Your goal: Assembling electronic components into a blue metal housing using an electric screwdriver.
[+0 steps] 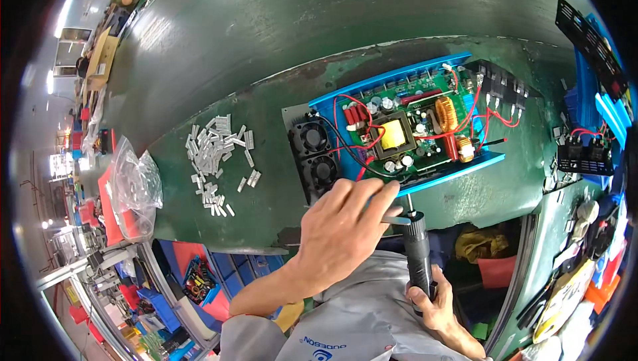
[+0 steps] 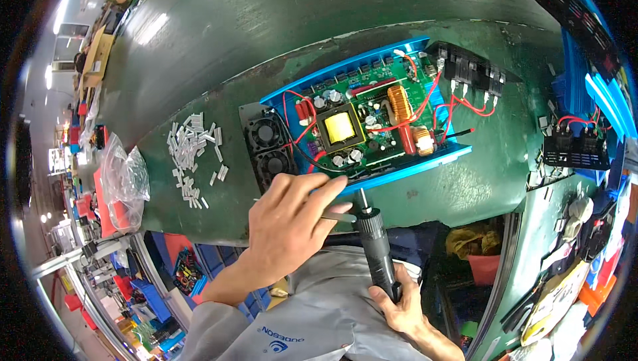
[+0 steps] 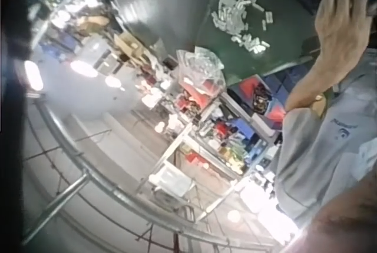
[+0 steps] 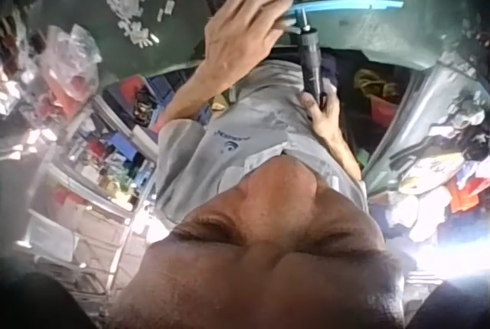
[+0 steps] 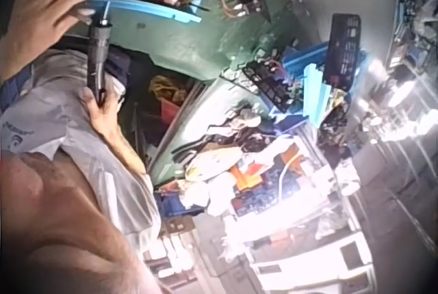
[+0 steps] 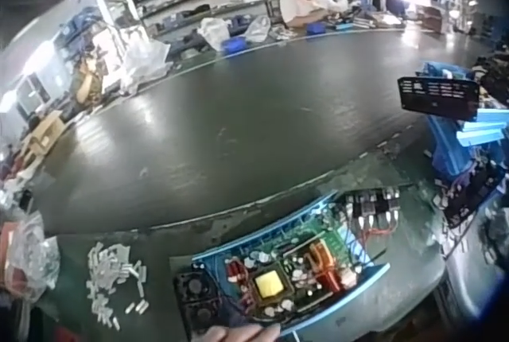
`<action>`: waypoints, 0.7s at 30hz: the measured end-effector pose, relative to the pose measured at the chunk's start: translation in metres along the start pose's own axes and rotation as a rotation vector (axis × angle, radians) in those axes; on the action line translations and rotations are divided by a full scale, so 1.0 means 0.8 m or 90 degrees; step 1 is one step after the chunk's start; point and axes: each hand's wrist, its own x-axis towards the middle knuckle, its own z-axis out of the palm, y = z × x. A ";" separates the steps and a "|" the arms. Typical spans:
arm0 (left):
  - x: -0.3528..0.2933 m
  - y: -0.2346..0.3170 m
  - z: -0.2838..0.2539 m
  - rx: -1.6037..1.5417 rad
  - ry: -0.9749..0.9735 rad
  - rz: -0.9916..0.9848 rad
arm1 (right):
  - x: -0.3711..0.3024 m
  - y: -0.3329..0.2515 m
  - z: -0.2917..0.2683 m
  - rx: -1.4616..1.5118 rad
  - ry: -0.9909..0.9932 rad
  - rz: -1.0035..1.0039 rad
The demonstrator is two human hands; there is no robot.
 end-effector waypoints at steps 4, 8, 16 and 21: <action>-0.003 -0.003 0.007 0.062 -0.026 0.009 | 0.001 -0.018 0.001 0.025 -0.023 0.037; -0.001 -0.001 0.005 0.078 -0.059 -0.002 | 0.004 -0.012 -0.002 0.045 -0.040 -0.075; 0.006 -0.004 -0.007 0.080 -0.139 0.045 | 0.022 -0.001 -0.008 0.266 -0.137 0.026; 0.012 -0.007 -0.005 0.082 -0.127 0.075 | 0.035 0.032 -0.019 0.584 -0.331 0.148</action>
